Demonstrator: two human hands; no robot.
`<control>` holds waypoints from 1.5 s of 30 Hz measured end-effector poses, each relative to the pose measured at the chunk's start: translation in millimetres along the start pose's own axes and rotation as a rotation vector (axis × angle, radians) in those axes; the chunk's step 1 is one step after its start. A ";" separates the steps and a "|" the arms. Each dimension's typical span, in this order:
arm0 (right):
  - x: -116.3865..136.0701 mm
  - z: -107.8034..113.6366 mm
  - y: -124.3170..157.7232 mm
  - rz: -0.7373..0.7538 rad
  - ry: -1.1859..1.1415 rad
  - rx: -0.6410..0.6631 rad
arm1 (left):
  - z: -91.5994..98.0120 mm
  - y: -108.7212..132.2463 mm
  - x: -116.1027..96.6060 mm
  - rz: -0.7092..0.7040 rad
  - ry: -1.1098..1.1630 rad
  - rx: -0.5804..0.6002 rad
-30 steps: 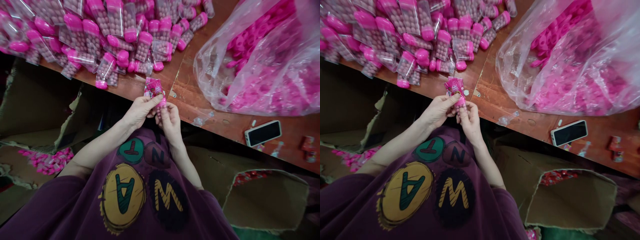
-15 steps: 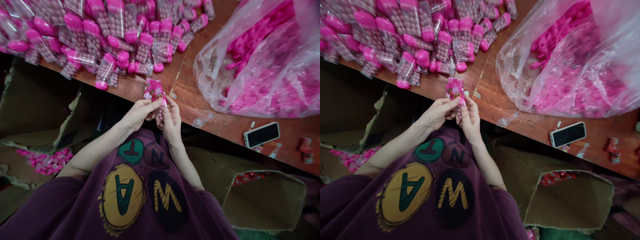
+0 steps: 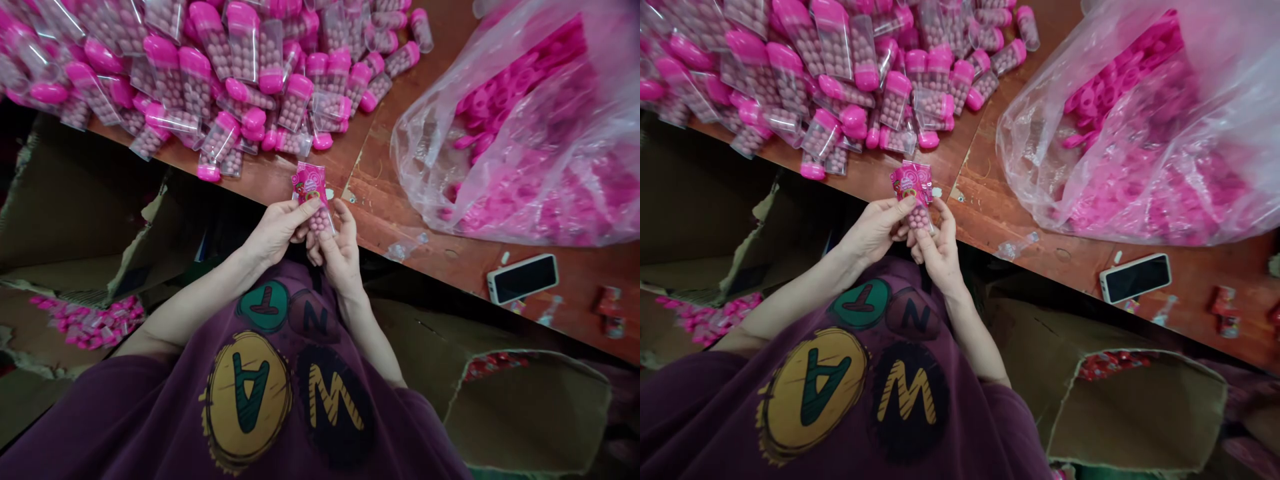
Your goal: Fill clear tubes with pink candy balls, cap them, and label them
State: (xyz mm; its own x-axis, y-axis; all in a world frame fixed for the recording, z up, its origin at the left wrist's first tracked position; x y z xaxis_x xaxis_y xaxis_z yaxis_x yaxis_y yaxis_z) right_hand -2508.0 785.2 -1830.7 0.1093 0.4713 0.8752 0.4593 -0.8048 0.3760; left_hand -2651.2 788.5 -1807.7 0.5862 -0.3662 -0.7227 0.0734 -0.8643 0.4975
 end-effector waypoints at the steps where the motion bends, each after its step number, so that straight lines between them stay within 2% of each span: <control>1: 0.2 -0.7 -0.1 0.002 -0.010 0.020 | 0.2 1.1 0.4 0.004 -0.005 0.009; 4: 2.4 -3.0 0.4 -0.012 0.008 0.047 | 0.8 4.6 0.9 0.036 -0.003 0.049; 7: 2.7 -4.4 1.6 0.003 0.037 -0.045 | 0.9 6.5 -0.5 0.051 0.024 0.081; 10: -1.5 -5.9 2.4 0.034 0.005 -0.115 | 1.0 5.6 -2.5 0.022 0.045 0.047; 14: -4.8 -7.1 2.5 0.017 -0.016 -0.048 | 2.4 3.9 -3.2 -0.005 0.034 -0.027; 17: -4.0 -7.0 1.0 -0.028 0.016 0.005 | 3.9 5.7 -1.8 0.025 0.022 -0.018; 25: -19.4 -15.7 -7.5 0.107 -0.071 -0.070 | 9.8 12.0 0.0 0.010 0.042 -0.025; 30: -25.6 -18.6 -11.1 0.068 0.084 -0.048 | 18.5 14.7 -5.5 0.011 0.023 -0.090; 35: -29.9 -30.8 -16.7 0.164 0.122 -0.091 | 29.4 16.7 -9.3 0.015 0.072 -0.100; 38: -28.1 -40.6 -16.8 0.198 0.127 -0.149 | 33.7 18.4 -11.7 0.016 0.129 -0.077; 41: -20.8 -45.8 -15.6 0.149 0.135 -0.195 | 36.0 19.2 -14.5 0.051 0.152 -0.042; 45: -9.9 -48.0 -17.7 0.081 0.124 -0.116 | 37.9 17.0 -15.0 0.055 0.180 -0.051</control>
State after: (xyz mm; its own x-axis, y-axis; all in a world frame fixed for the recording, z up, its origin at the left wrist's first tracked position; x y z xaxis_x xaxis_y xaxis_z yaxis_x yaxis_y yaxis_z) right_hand -2559.5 777.5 -1831.5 0.0286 0.3611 0.9321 0.3481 -0.8777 0.3293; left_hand -2689.3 766.2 -1806.6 0.7249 -0.3408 -0.5986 0.0756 -0.8244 0.5610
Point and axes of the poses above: each hand's wrist, its own y-axis away from the middle knuckle, its own z-axis out of the back of the hand, x = y × z, the point moved 1 cm from there along -y, towards the middle knuckle, and after that the axes turned 6 degrees about -z, right-handed, at the moved point
